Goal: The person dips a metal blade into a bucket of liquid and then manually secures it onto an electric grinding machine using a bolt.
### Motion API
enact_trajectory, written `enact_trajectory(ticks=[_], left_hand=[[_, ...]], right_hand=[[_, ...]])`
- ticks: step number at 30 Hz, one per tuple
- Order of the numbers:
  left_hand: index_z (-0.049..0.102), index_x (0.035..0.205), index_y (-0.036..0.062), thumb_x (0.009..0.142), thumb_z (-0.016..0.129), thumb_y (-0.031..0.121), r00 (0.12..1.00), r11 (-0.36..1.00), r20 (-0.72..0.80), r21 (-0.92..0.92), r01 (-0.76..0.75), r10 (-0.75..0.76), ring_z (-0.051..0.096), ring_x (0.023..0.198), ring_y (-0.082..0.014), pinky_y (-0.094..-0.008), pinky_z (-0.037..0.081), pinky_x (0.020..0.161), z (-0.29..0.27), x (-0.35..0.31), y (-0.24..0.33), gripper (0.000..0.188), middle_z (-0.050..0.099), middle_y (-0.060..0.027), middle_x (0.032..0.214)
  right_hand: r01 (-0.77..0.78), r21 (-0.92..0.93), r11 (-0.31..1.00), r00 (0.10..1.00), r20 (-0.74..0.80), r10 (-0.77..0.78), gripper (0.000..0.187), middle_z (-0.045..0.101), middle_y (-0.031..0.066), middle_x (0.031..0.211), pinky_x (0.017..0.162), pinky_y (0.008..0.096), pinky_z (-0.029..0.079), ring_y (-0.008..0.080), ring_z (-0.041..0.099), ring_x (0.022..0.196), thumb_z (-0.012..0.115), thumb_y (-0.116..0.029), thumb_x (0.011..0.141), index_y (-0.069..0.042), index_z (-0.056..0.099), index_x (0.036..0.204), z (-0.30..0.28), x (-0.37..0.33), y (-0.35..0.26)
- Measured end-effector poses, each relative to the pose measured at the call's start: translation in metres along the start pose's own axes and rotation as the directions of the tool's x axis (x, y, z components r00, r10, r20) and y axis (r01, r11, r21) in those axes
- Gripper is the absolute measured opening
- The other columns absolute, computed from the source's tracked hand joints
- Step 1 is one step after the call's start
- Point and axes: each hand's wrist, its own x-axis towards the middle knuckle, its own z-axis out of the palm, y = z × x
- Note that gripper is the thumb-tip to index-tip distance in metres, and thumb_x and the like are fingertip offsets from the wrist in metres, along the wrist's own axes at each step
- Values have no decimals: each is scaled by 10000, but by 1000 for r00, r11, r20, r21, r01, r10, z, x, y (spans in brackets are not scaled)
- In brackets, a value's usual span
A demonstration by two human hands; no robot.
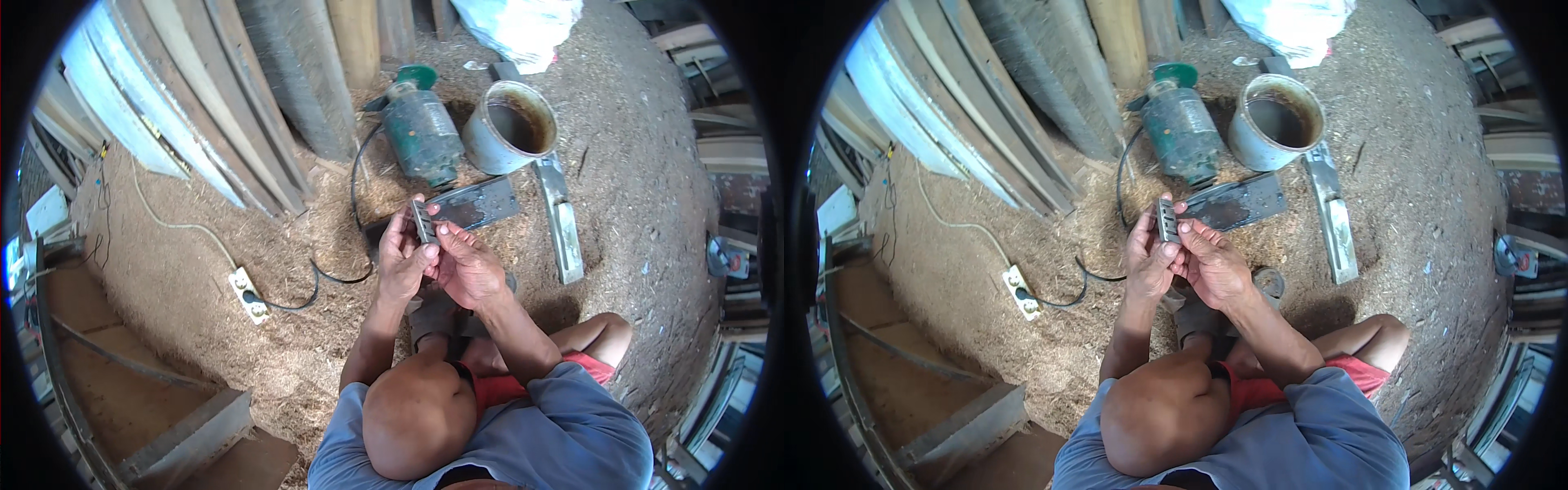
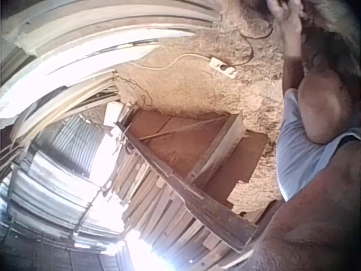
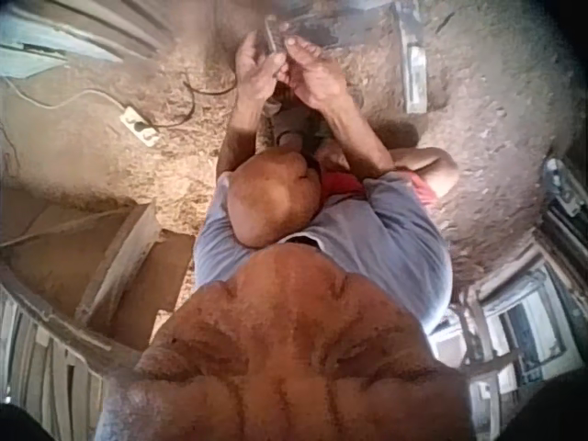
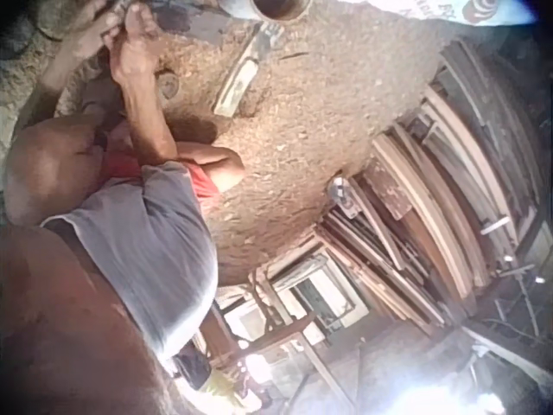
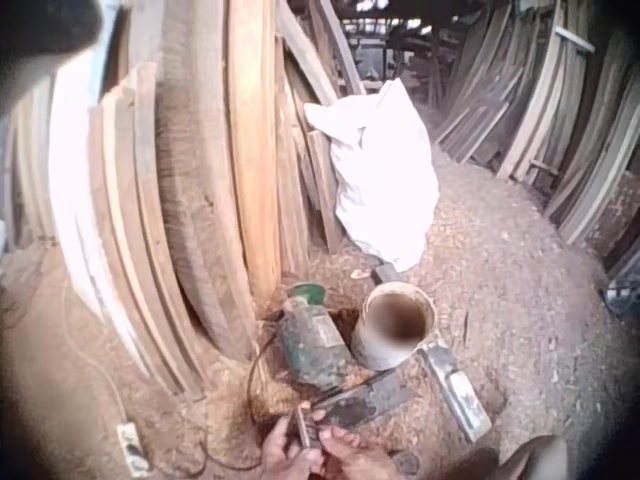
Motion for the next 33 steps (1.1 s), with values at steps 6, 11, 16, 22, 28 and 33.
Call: enact_trajectory(ticks=[6,11,16,22,28,33], left_hand=[[434,1349,8,821,776,229,992,996,86,-6,94,-93,516,700,-21,-144,417,529,64,20,-24,667,603,-62,1207],[467,1308,25,849,752,274,966,973,118,6,232,-231,493,649,-20,-133,393,522,94,29,-53,596,621,-12,1012],[519,1221,55,858,744,295,948,955,120,57,290,-295,473,602,-17,-132,356,492,108,29,-67,489,554,46,789],[554,1161,70,858,746,280,942,946,98,77,313,-320,477,601,-17,-130,353,482,106,28,-67,415,560,49,782],[553,1165,73,850,755,284,937,940,75,65,336,-340,477,595,-19,-131,349,476,99,29,-69,430,566,46,778],[551,1171,78,836,769,291,927,928,51,57,369,-372,477,586,-23,-132,347,468,91,28,-70,453,572,41,779]], right_hand=[[213,-3,977,975,-71,-212,162,628,-22,820,627,222,477,74,566,677,585,-234,972,-104,640,1051,-14,-31,-43],[271,3,963,948,-171,-267,189,583,-25,770,605,243,457,89,531,647,577,-273,975,-100,651,990,-37,-47,-66],[302,26,953,932,-221,-289,195,546,-31,735,602,261,445,99,508,645,565,-279,981,-104,649,1005,-55,-57,-72],[291,33,956,933,-233,-276,202,535,-37,724,597,266,433,102,494,642,553,-276,988,-109,654,1040,-54,-57,-71],[276,52,960,938,-231,-257,247,533,-32,727,600,269,434,107,495,643,548,-277,990,-107,642,1142,-60,-50,-66],[262,42,964,945,-213,-247,276,523,-27,725,604,273,437,113,492,642,546,-285,990,-105,628,1184,-56,-49,-66]])
